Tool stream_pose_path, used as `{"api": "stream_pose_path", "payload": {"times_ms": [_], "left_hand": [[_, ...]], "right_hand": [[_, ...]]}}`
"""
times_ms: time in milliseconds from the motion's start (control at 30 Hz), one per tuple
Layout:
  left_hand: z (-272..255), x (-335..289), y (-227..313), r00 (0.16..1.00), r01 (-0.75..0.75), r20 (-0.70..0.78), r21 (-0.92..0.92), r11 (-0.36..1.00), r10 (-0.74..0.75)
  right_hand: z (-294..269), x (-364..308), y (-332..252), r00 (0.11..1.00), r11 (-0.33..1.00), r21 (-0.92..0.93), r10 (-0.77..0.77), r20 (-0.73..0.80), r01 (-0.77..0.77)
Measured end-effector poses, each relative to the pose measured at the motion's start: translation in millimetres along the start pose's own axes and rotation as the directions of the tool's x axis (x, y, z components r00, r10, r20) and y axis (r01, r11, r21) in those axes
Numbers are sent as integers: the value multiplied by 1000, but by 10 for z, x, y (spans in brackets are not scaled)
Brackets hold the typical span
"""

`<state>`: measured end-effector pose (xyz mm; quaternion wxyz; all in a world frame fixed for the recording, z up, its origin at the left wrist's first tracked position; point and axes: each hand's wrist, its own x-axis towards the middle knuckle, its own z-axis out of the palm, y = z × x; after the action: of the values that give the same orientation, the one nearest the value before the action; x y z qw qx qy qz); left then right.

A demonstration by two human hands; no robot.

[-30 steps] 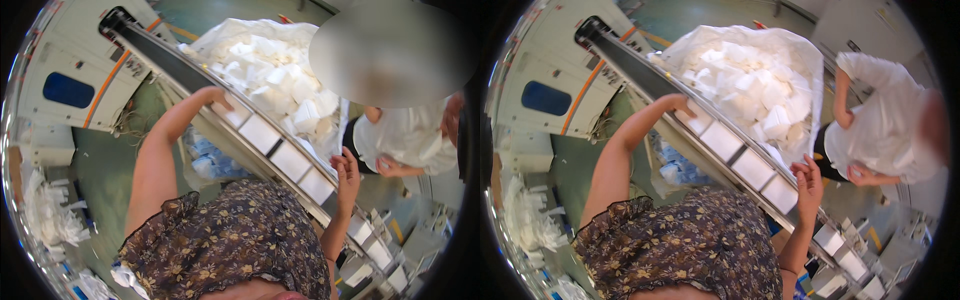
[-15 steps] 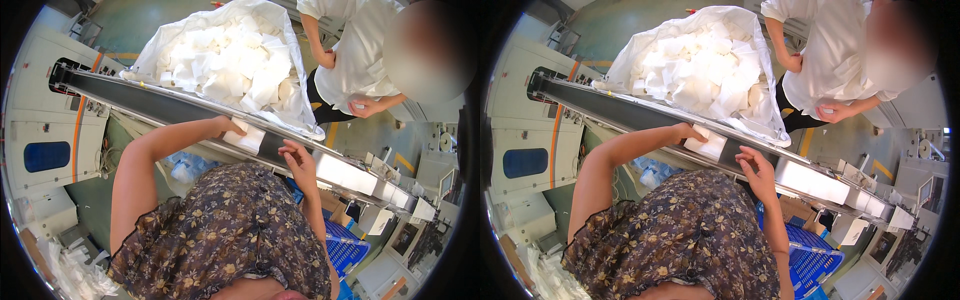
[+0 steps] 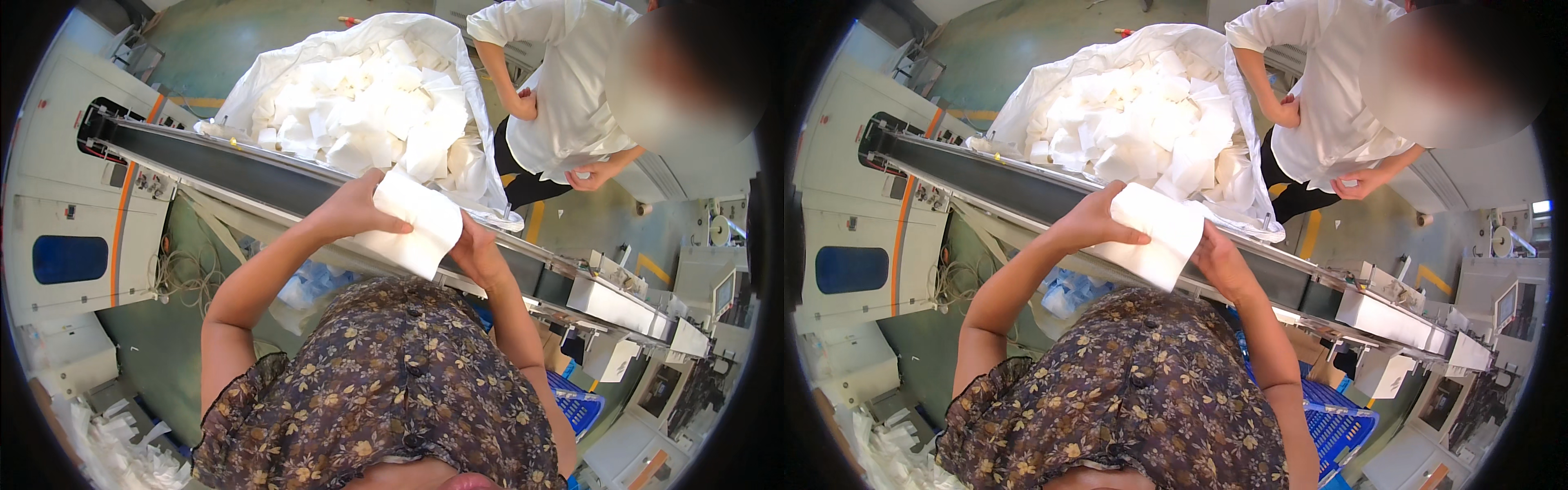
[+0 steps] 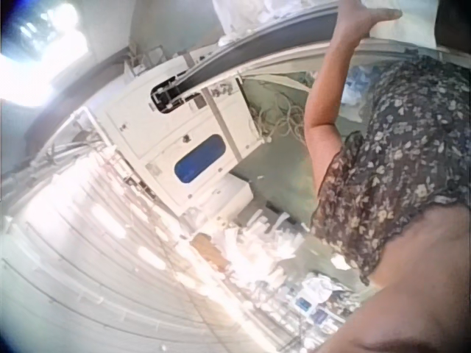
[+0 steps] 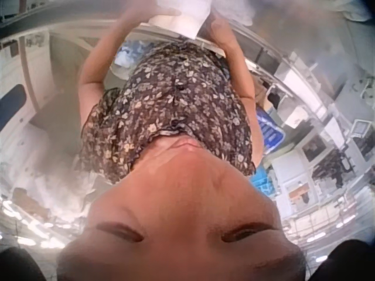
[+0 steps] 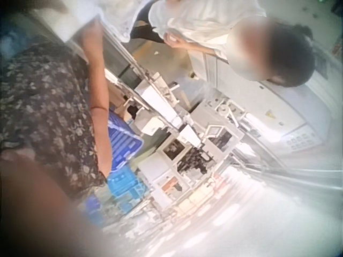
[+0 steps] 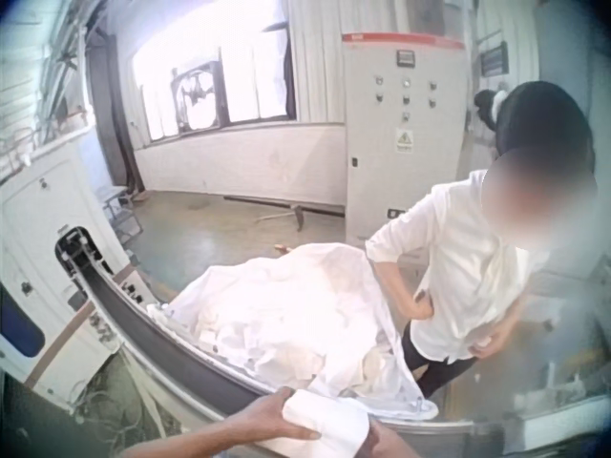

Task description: The person picks up stacks of white tissue paper from a conveyor belt and places them into a blue plastic basket. Later, the person arranges small blue and white boxes on a second conveyor belt.

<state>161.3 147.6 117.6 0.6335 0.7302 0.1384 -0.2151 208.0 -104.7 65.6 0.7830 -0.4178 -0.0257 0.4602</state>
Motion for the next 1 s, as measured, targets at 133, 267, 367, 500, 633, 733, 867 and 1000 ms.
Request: {"api": "stream_pose_path", "payload": {"times_ms": [133, 267, 367, 500, 633, 733, 867, 1000], "left_hand": [[167, 69, -105, 985, -90, -145, 11, 996, 91], [180, 105, -344, 960, -281, -84, -237, 930, 268], [99, -1, -287, 940, -304, -278, -428, 851, 196], [-27, 43, -745, 651, -416, -658, 106, 903, 377], [82, 82, -969, 583, -380, -607, 385, 841, 541], [258, 130, -996, 545, -309, -542, 579, 755, 639], [342, 153, -974, 434, -245, -476, 755, 609, 765], [348, 74, -1045, 376, -165, -481, 806, 568, 792]], "right_hand": [[-17, -15, 77, 979, 881, -433, -201, 24, 192], [93, 9, -52, 939, 724, -652, -340, -52, 226], [36, -83, -234, 888, 517, -766, -435, 149, 382], [-164, -37, -403, 878, 795, -373, -447, 173, 479], [0, 374, -666, 780, 825, -10, -530, 332, 565], [-394, 817, -480, 920, 657, -714, -388, -49, 240], [-854, 732, -45, 925, 264, -964, -361, -119, -21], [-655, 673, 30, 832, 72, -997, -552, -52, -14]]}}
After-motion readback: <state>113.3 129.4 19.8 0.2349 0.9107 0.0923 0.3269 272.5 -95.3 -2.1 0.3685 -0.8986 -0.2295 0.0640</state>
